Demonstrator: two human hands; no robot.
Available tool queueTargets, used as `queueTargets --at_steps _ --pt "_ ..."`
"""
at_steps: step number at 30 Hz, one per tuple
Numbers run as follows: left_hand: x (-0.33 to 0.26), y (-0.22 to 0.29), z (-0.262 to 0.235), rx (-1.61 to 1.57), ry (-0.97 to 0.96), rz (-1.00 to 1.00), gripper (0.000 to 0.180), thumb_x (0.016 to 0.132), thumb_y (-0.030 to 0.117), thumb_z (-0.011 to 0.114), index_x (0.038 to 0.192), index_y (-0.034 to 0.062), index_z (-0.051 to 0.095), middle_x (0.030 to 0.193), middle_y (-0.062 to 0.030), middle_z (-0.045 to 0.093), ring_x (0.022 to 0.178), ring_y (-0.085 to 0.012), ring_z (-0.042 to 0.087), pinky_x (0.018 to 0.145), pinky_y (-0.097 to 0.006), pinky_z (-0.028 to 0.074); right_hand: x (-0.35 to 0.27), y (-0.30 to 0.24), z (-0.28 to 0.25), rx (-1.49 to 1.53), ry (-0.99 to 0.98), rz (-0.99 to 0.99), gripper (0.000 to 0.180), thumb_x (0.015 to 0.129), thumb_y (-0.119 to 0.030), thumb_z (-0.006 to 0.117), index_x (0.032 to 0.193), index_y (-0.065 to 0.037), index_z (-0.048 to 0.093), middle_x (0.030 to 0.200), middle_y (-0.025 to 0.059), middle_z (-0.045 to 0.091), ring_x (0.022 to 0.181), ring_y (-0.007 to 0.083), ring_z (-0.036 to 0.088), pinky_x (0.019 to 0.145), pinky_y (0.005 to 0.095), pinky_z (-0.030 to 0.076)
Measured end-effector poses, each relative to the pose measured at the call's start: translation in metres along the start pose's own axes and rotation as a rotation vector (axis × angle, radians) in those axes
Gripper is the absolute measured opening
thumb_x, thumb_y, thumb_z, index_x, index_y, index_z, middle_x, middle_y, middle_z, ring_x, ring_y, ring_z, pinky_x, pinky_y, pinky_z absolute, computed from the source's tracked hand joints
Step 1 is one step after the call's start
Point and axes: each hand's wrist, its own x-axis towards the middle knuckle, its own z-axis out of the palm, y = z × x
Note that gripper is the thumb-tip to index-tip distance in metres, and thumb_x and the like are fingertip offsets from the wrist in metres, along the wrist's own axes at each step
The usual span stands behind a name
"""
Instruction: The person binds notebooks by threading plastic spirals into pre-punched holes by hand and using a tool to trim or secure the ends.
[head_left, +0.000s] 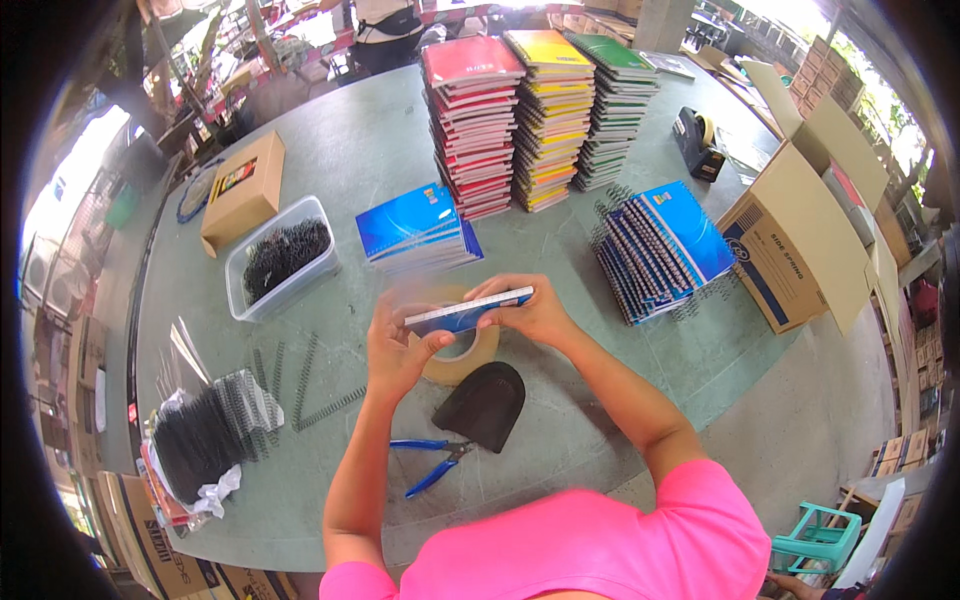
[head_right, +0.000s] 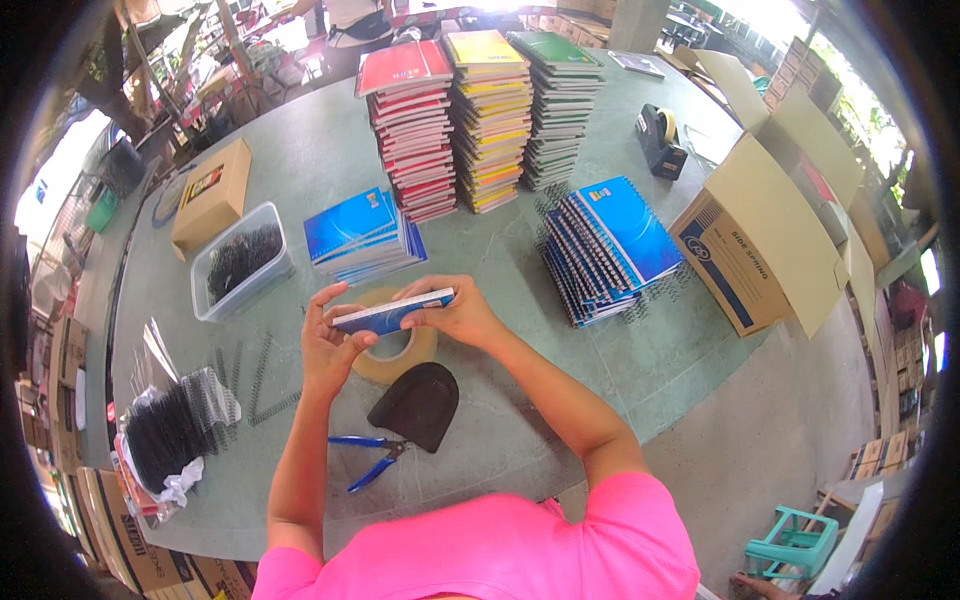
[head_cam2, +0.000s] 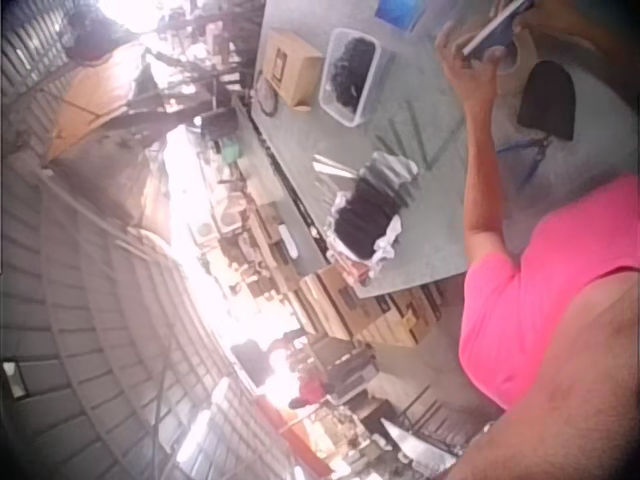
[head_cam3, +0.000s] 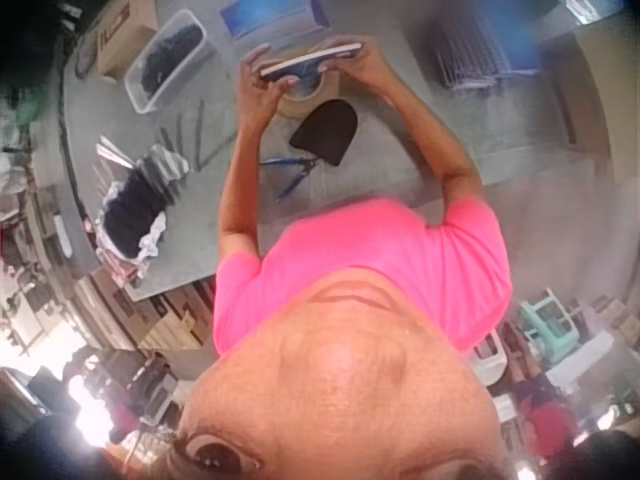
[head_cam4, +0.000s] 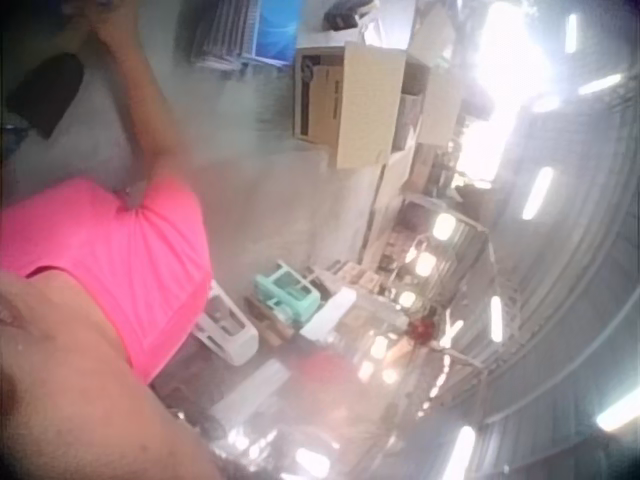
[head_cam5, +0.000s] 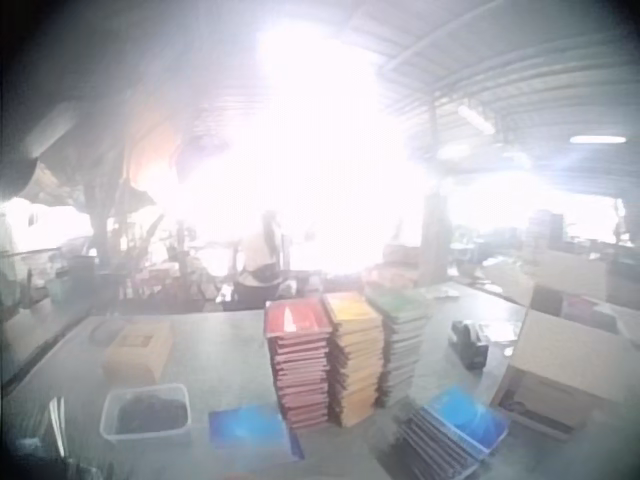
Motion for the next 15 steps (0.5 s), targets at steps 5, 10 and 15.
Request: queueTargets --at_steps 5,10,15 --pt "0.007 -0.010 0.001 0.036 0.002 -0.264 0.026 0.071 0.001 0.075 0.092 -0.0030 0.062 0.090 -0.0082 0.066 0.080 -0.0119 0.060 0.074 -0.025 0.048 0.003 0.025 0.014 -0.137 0.105 -0.026 0.022 0.067 -0.004 0.079 0.086 -0.002 0.066 0.079 0.0026 0.067 0.072 0.0059 0.059 0.063 0.0206 0.047" --pt "0.007 0.012 0.002 0.296 -0.003 -0.131 0.024 0.068 0.001 0.077 0.088 0.0007 0.065 0.083 -0.0048 0.067 0.076 -0.0090 0.059 0.067 -0.023 0.047 0.005 0.016 0.006 0.039 -0.009 0.011 0.022 0.068 -0.003 0.078 0.086 -0.001 0.066 0.081 0.0040 0.067 0.071 0.0067 0.059 0.063 0.0205 0.048" --pt "0.012 0.026 0.011 -0.038 0.133 0.050 0.024 0.069 0.004 0.077 0.088 0.0008 0.064 0.080 -0.0030 0.066 0.073 -0.0080 0.059 0.067 -0.023 0.047 0.003 0.014 0.007 0.204 0.095 -0.030 0.022 0.068 -0.002 0.077 0.086 0.001 0.066 0.088 0.0069 0.067 0.088 0.0138 0.060 0.079 0.0277 0.048"
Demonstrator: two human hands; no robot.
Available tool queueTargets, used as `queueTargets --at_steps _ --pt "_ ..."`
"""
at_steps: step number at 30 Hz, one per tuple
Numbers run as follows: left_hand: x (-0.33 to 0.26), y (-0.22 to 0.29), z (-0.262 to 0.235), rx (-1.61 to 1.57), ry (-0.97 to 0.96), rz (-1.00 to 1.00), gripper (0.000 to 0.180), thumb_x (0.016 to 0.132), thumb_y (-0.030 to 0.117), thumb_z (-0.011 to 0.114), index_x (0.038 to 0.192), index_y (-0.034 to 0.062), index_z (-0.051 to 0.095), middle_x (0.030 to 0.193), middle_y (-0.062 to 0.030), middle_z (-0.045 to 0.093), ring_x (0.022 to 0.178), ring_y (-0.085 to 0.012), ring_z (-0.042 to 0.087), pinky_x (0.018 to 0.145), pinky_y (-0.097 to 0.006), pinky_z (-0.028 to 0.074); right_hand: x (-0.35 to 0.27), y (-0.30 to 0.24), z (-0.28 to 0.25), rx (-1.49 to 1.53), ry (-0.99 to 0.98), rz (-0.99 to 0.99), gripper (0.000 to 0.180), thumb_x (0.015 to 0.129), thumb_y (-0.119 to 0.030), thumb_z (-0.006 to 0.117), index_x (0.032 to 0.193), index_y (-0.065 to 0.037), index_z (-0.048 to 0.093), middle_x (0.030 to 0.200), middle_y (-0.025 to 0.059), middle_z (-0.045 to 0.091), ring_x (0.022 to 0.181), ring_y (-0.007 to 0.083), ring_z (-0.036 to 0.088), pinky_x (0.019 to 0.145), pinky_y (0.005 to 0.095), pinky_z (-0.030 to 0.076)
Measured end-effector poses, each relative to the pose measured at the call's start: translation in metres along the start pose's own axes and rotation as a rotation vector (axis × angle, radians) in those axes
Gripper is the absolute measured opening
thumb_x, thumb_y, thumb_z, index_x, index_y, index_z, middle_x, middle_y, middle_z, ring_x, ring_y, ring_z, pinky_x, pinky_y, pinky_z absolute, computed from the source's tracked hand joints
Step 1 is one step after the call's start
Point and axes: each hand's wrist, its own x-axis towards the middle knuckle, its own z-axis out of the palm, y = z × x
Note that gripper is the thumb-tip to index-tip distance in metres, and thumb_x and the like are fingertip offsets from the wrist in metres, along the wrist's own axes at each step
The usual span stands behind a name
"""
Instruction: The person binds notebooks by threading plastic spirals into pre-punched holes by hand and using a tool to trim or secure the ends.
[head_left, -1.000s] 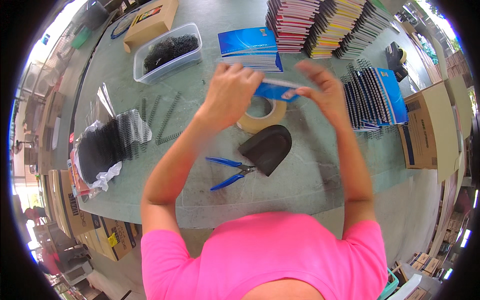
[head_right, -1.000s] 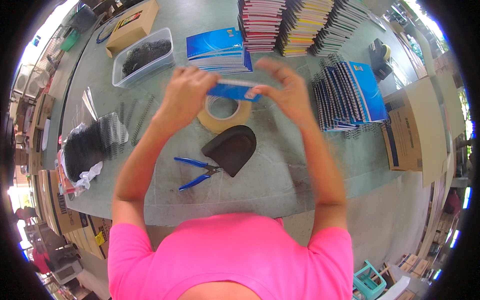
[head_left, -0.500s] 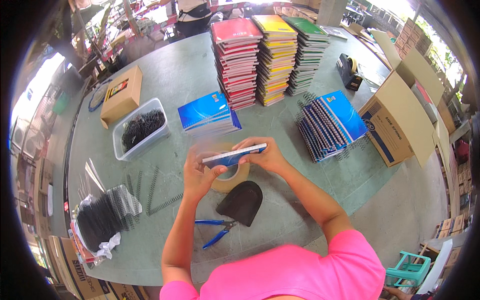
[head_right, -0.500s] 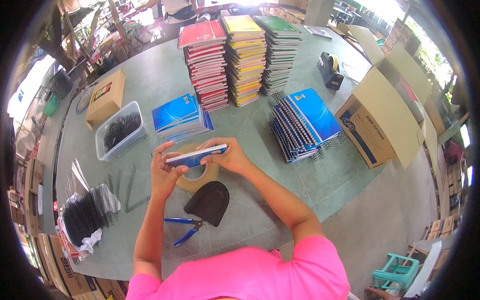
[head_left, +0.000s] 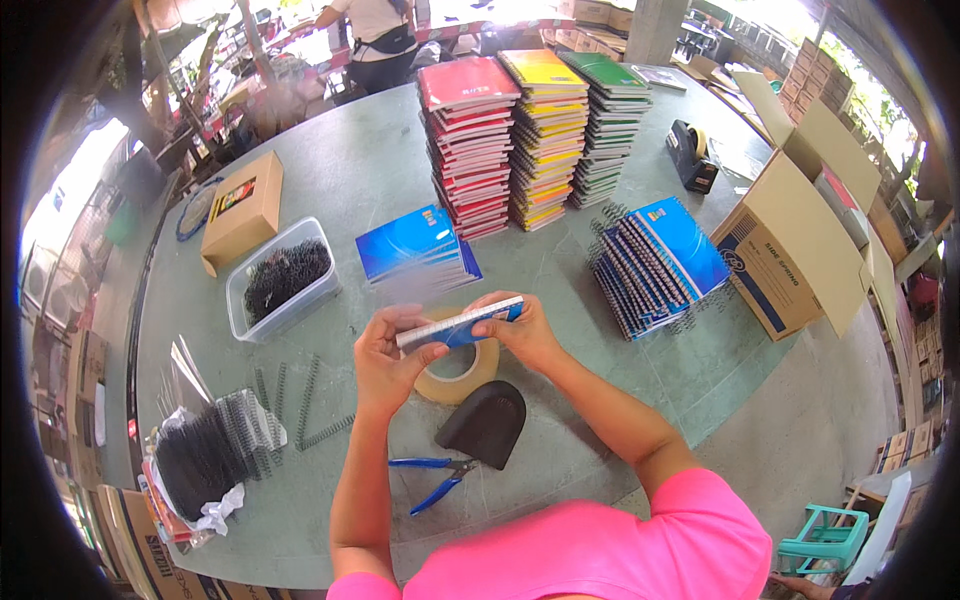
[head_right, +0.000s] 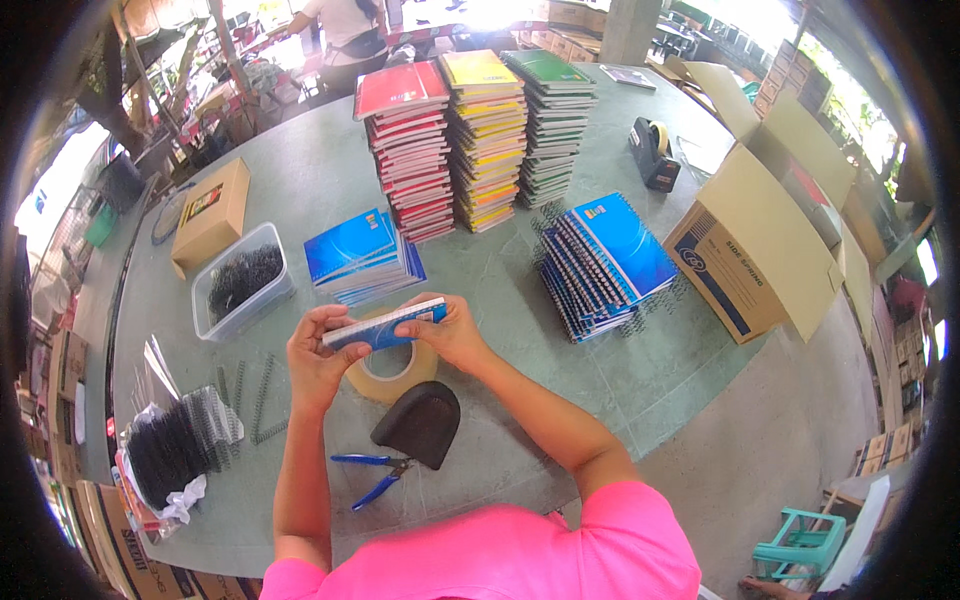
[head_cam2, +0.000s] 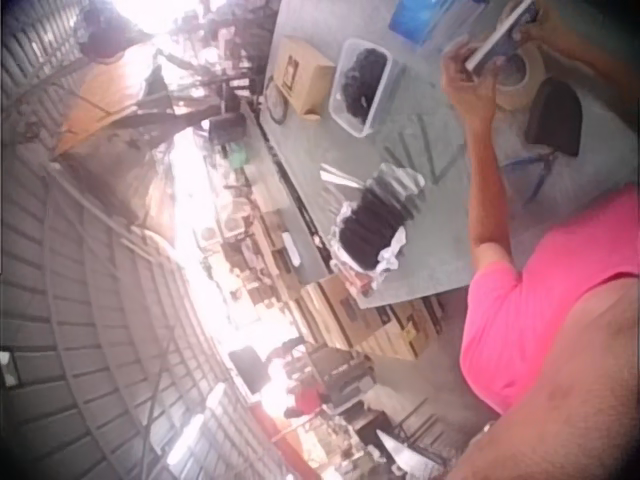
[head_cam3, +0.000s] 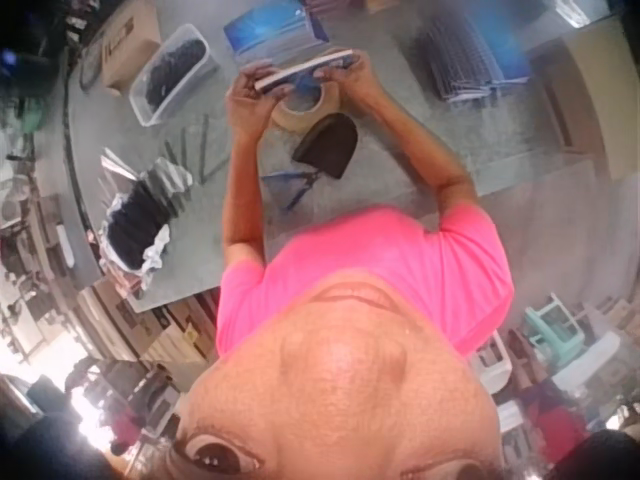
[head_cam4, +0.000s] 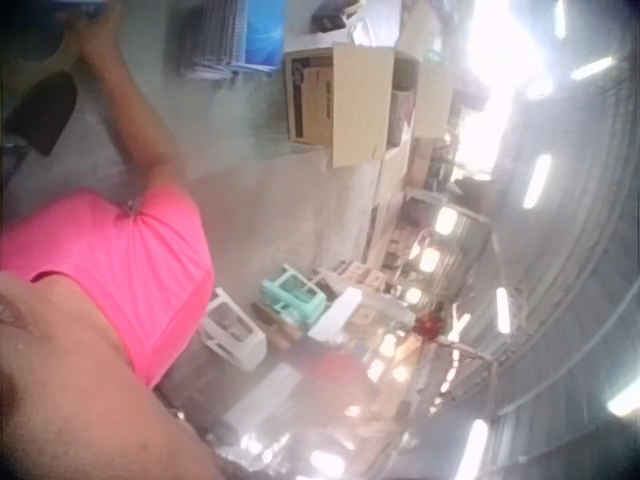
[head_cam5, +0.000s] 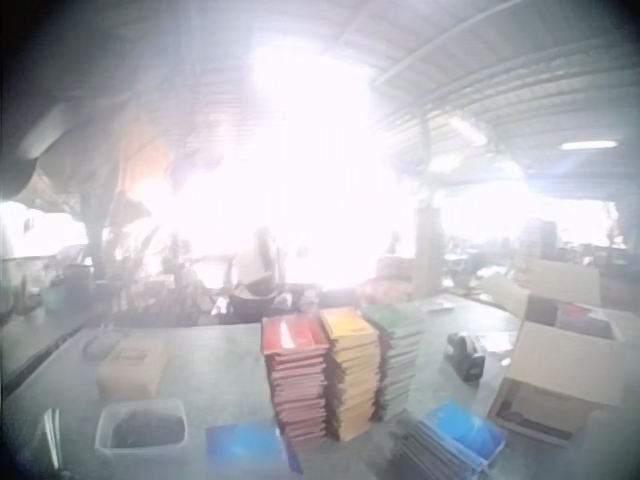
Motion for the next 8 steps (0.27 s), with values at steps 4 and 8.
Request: queueTargets --at_steps 4,8 --pt "-0.024 -0.044 -0.035 0.381 -0.054 -0.160 0.019 0.072 0.007 0.076 0.087 0.0037 0.064 0.078 -0.0038 0.066 0.072 -0.0103 0.059 0.068 -0.026 0.047 -0.004 0.038 0.001 -0.512 -0.062 -0.229 0.042 0.069 -0.009 0.077 0.106 -0.001 0.059 0.108 0.0125 0.061 0.108 0.0215 0.053 0.095 0.0354 0.040" --pt "-0.058 -0.050 -0.050 0.595 0.073 -0.106 0.022 0.070 0.013 0.077 0.087 0.0055 0.065 0.072 -0.0014 0.062 0.069 -0.0097 0.054 0.062 -0.025 0.043 0.001 -0.030 0.020 -0.942 -0.074 -0.643 0.076 0.068 -0.024 0.080 0.130 -0.005 0.041 0.128 0.0143 0.047 0.114 0.0271 0.050 0.100 0.0384 0.037"
